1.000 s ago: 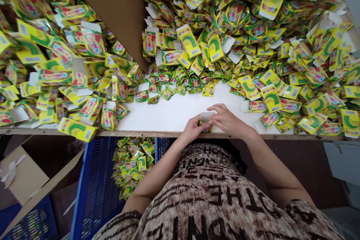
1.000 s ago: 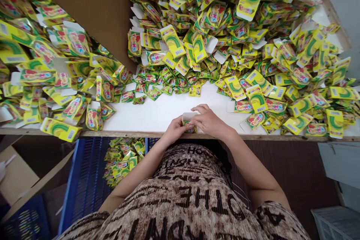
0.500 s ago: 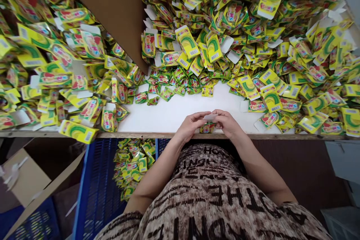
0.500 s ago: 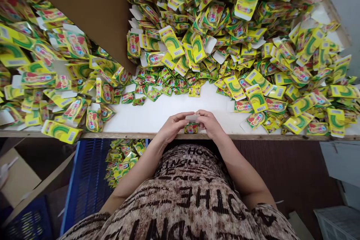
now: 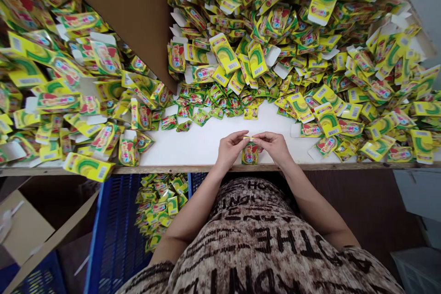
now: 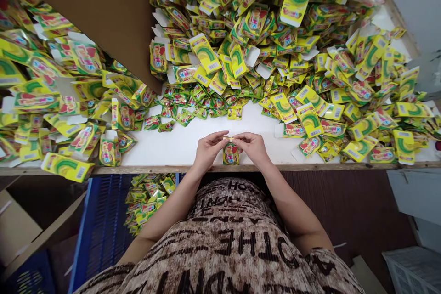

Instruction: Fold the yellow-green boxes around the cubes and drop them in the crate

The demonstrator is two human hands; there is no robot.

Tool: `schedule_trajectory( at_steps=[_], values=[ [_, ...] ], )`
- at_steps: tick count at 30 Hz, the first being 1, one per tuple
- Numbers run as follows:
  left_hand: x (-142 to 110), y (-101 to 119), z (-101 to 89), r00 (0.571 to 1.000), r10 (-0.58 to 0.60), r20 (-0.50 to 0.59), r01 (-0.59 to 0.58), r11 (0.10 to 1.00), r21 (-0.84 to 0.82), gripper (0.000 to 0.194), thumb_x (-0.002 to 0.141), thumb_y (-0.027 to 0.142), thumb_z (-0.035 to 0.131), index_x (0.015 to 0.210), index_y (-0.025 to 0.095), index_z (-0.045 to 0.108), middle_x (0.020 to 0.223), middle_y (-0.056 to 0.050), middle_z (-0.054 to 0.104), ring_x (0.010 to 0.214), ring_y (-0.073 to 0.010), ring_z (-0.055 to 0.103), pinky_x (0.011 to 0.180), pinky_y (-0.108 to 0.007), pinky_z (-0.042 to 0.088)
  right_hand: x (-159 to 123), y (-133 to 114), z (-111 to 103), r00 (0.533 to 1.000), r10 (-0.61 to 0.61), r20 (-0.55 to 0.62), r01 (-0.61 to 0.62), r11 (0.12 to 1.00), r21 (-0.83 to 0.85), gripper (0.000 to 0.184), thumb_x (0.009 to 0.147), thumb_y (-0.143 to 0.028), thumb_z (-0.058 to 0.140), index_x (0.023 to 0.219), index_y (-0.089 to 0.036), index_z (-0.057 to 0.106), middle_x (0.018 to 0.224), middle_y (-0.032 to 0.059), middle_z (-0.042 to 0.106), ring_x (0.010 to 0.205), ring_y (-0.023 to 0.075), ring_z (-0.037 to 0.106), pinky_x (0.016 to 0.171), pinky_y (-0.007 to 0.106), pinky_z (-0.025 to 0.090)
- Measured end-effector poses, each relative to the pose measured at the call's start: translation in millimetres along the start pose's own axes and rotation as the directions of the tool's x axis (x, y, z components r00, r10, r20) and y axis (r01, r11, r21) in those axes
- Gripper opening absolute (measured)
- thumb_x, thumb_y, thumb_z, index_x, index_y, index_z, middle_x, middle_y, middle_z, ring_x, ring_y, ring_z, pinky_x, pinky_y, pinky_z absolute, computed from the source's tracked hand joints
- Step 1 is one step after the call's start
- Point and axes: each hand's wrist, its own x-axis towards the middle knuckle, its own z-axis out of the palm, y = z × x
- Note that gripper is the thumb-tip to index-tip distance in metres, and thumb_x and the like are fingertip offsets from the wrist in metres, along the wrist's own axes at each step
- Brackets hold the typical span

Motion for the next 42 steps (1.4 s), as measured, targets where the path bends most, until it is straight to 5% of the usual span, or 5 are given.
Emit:
schedule_trajectory(
  at_steps=[18, 22, 32, 38, 42],
  values=[
    [-12, -14, -7.7, 0.928, 0.308, 0.211, -0.354, 0.906, 0.233, 0.026, 0.085, 0.038, 0.073, 0.103, 0.018, 0.074, 0.097, -0.007, 0.075, 0.086, -0.0164, 0.069, 0.073, -0.027, 0.057, -34, 14, -9, 0.821, -0.565, 0.081, 0.548, 0.740, -0.391, 0.017, 0.091, -0.024, 0.065, 0.101, -0.025, 0.079, 0.101, 0.0075, 0.073, 0.094, 0.0194, 0.069, 0.083, 0.036, 0.059],
    [-11, -11, -7.8, 0.878, 0.322, 0.354, -0.437, 0.841, 0.319, 0.027, 0.092, 0.033, 0.063, 0.115, 0.021, 0.072, 0.093, -0.006, 0.069, 0.083, -0.0154, 0.064, 0.076, -0.028, 0.053, 14, -6, -6, 0.871, -0.484, 0.085, 0.468, 0.762, -0.448, 0.017, 0.089, -0.029, 0.067, 0.076, -0.022, 0.076, 0.081, 0.0048, 0.071, 0.073, 0.0178, 0.065, 0.066, 0.032, 0.055],
    [-8, -13, -3.9, 0.863, 0.323, 0.388, -0.452, 0.837, 0.308, 0.029, 0.092, 0.032, 0.062, 0.118, 0.021, 0.070, 0.099, -0.008, 0.069, 0.092, -0.0184, 0.065, 0.085, -0.032, 0.051, 147, -5, 65, 0.836, -0.452, 0.312, 0.517, 0.455, -0.726, 0.017, 0.088, -0.026, 0.066, 0.097, -0.019, 0.079, 0.099, 0.0117, 0.072, 0.105, 0.0299, 0.058, 0.100, 0.048, 0.047],
    [-12, -5, -8.2, 0.956, 0.155, 0.249, -0.203, 0.963, 0.180, 0.043, 0.083, 0.035, 0.072, 0.123, 0.022, 0.064, 0.108, -0.009, 0.069, 0.097, -0.0207, 0.066, 0.089, -0.034, 0.053, 123, -17, 2, 0.873, -0.485, 0.052, 0.462, 0.787, -0.409, 0.019, 0.085, -0.030, 0.065, 0.094, -0.022, 0.080, 0.096, 0.0061, 0.073, 0.084, 0.0228, 0.068, 0.082, 0.042, 0.058],
    [-35, 27, -66.8, 0.950, -0.159, 0.270, 0.154, 0.987, 0.040, 0.044, 0.073, 0.039, 0.080, 0.112, 0.023, 0.068, 0.093, -0.005, 0.071, 0.072, -0.0169, 0.065, 0.067, -0.027, 0.053, 107, -31, -27, 0.818, -0.567, 0.096, 0.552, 0.727, -0.409, 0.017, 0.079, -0.020, 0.064, 0.085, -0.023, 0.080, 0.100, 0.0061, 0.074, 0.097, 0.0232, 0.068, 0.091, 0.041, 0.056]
  ],
)
